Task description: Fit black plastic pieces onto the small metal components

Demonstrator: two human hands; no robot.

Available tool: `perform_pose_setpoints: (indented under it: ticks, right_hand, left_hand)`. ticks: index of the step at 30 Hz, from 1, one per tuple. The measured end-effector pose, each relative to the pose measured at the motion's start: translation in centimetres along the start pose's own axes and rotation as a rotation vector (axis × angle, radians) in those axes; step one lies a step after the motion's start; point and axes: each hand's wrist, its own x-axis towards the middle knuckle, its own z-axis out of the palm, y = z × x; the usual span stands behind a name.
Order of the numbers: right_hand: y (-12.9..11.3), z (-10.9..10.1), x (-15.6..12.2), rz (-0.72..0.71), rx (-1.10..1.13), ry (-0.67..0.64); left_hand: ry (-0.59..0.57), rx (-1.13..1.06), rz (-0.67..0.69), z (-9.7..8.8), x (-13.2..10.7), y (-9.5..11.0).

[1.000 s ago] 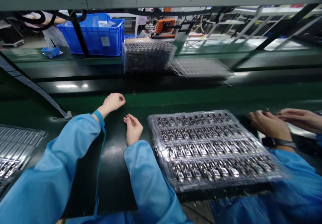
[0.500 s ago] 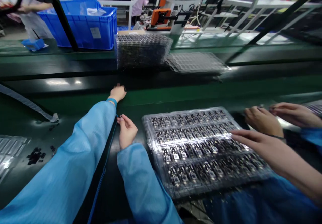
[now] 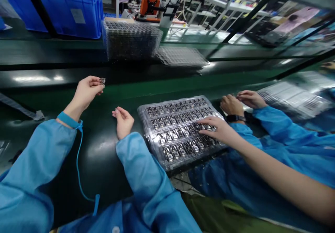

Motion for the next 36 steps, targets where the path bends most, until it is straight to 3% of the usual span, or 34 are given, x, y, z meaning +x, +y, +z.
perform_pose_setpoints:
  ticks: [2, 5, 9, 13, 19, 27, 36]
  right_hand:
    - [-0.2, 0.0, -0.3, -0.012, -0.014, -0.026]
    - [-0.5, -0.1, -0.9, -0.057, -0.041, -0.086]
    - [-0.6, 0.0, -1.4, -0.120, -0.104, -0.196]
    - [-0.4, 0.0, -1.9, -0.165, -0.215, -0.306]
    - [0.3, -0.1, -1.9, -0.202, -0.297, -0.395]
    - [0.4, -0.1, -1.8, -0.206, -0.288, -0.353]
    - [0.1, -0.2, -1.6, -0.179, -0.228, -0.314]
  left_hand:
    - [-0.002, -0.059, -0.015, -1.7, -3.7, 0.4]
    - [-0.015, -0.113, -0.095, -3.0, -8.6, -1.0]
    - [-0.023, -0.116, -0.148, -3.1, -11.9, -4.3]
    - [0.017, -0.035, -0.088, -2.5, -12.9, -6.0]
    - [0.012, 0.048, 0.005, -1.7, -13.7, -6.0]
    - [0.003, 0.188, 0.155, -1.5, -14.1, -6.1]
    - [-0.014, 0.098, 0.106, -1.7, -13.9, -6.4]
